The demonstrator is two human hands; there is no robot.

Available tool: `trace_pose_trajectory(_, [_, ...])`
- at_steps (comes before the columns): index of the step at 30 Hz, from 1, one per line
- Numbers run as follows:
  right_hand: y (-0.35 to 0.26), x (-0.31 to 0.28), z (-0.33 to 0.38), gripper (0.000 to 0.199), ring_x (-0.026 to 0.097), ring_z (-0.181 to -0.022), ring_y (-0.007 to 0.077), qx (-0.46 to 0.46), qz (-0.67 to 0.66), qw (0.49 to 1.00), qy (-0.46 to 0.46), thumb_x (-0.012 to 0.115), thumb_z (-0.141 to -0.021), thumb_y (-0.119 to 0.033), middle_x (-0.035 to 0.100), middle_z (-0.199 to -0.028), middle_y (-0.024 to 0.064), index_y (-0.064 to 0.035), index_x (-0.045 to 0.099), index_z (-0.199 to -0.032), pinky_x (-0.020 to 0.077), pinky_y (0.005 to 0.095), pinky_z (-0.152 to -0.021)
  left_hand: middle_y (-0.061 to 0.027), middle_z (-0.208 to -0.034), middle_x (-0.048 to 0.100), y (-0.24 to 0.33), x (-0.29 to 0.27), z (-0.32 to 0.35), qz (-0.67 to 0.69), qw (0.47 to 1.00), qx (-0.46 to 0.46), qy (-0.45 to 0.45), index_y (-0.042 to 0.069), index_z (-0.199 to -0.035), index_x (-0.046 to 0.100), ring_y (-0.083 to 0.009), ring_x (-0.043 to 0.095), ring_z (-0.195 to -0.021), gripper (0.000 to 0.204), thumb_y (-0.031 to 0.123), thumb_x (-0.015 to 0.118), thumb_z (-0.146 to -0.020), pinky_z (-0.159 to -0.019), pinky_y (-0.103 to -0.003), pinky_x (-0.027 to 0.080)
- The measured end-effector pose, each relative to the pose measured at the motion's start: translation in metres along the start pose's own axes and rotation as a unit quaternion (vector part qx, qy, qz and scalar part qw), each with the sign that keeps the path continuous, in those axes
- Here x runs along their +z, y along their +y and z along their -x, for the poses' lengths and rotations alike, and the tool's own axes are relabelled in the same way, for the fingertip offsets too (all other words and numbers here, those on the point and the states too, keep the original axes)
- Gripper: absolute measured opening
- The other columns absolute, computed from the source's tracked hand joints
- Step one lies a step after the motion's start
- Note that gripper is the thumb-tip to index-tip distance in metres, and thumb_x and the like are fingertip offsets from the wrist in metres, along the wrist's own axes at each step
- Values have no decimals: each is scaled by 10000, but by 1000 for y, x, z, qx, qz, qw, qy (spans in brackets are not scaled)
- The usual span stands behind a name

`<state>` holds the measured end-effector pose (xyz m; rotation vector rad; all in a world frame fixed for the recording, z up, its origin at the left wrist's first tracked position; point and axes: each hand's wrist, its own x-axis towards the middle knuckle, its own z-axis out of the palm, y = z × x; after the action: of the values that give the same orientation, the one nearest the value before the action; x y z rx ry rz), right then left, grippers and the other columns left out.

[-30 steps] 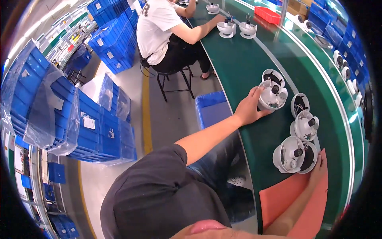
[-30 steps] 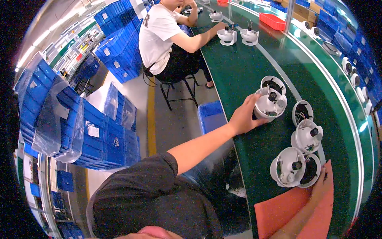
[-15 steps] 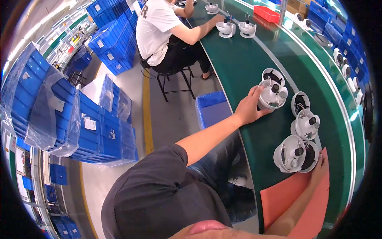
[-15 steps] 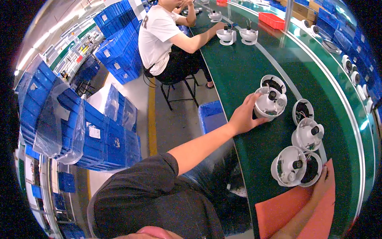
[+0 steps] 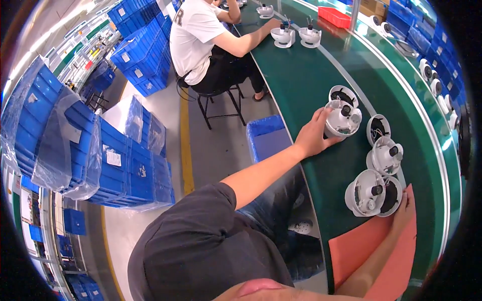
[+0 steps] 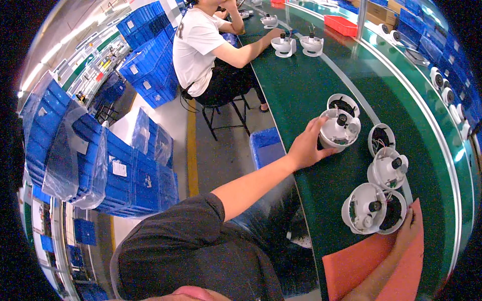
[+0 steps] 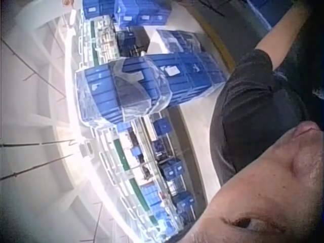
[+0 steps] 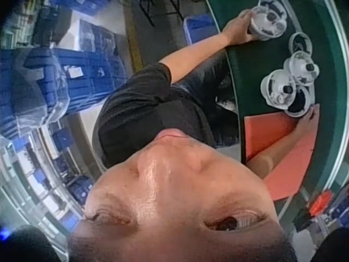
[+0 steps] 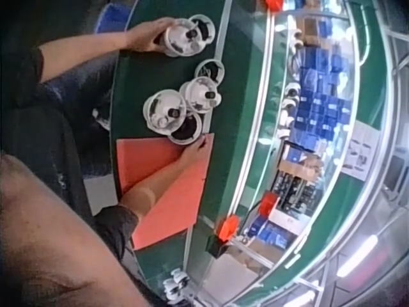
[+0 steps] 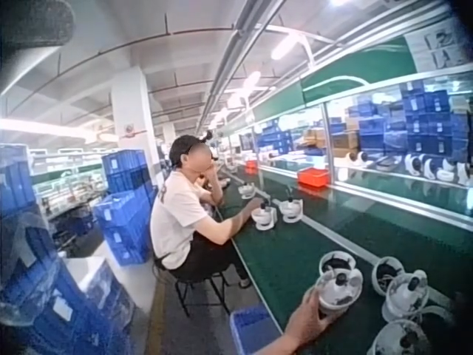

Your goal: Assembling housing components for security cameras on a production line.

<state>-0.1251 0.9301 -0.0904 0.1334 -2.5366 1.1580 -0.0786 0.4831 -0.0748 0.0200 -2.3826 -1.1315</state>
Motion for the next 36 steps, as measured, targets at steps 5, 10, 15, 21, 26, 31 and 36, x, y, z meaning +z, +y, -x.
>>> trace_pose_trajectory(5, [10, 0, -3, 340, 621, -965, 199, -3, -8, 1000, -2, 520, -1011, -263, 681, -1036, 116, 36, 642, -1118, 469, 319, -875, -211, -1460, 353, -1, 1, -1, -5, 999, 31, 21, 83, -1411, 328, -424, 557, -1162, 871, 348, 822, -744, -962, -457, 482])
trace_pose_trajectory(10, [-6, 0, 3, 349, 622, -949, 210, -31, 19, 999, 31, 519, -1011, -270, 681, -1023, 121, 38, 643, -1117, 469, 328, -872, -210, -1455, 368, -2, 3, -1, 1, 999, 29, 15, 80, -1414, 331, -417, 548, -1181, 872, 341, 823, -743, -973, -451, 477])
trace_pose_trajectory(15, [-42, 1, 14, 355, 615, -976, 218, 17, -11, 999, 34, 529, -1005, -274, 670, -1064, 120, 36, 625, -1148, 462, 328, -892, -210, -1425, 423, -7, 3, -2, -15, 997, 66, 44, 39, -1412, 354, -401, 515, -1237, 881, 346, 827, -734, -1001, -426, 465])
trace_pose_trajectory(21, [-22, 4, 9, 307, 606, -1075, 230, 46, -52, 998, -5, 524, -998, -179, 653, -1163, 141, 37, 595, -1204, 455, 320, -948, -209, -1427, 419, -6, 2, -2, -32, 997, 59, 26, 27, -1409, 350, -397, 520, -1230, 887, 355, 827, -736, -987, -423, 476])
trace_pose_trajectory(26, [-24, 4, 11, 223, 622, -915, 182, 12, -52, 998, 32, 561, -979, -143, 665, -1000, 86, 28, 623, -1107, 484, 301, -833, -206, -1419, 427, -1, 1, -3, -30, 997, 61, 25, 29, -1412, 338, -393, 529, -1220, 884, 332, 827, -741, -985, -425, 477])
trace_pose_trajectory(31, [-25, 5, 11, 200, 613, -893, 161, 4, -61, 998, 35, 570, -974, -141, 656, -964, 76, 24, 632, -1070, 482, 286, -818, -204, -1416, 430, -4, 2, -3, -35, 997, 64, 28, 29, -1412, 341, -387, 524, -1227, 881, 324, 829, -741, -992, -420, 472])
trace_pose_trajectory(36, [-28, 5, 11, 193, 616, -883, 158, -9, -37, 998, 45, 574, -969, -133, 660, -941, 81, 26, 638, -1057, 483, 283, -810, -202, -1416, 433, -3, 1, -3, -31, 997, 66, 28, 25, -1410, 343, -383, 516, -1238, 881, 331, 828, -742, -995, -418, 470])
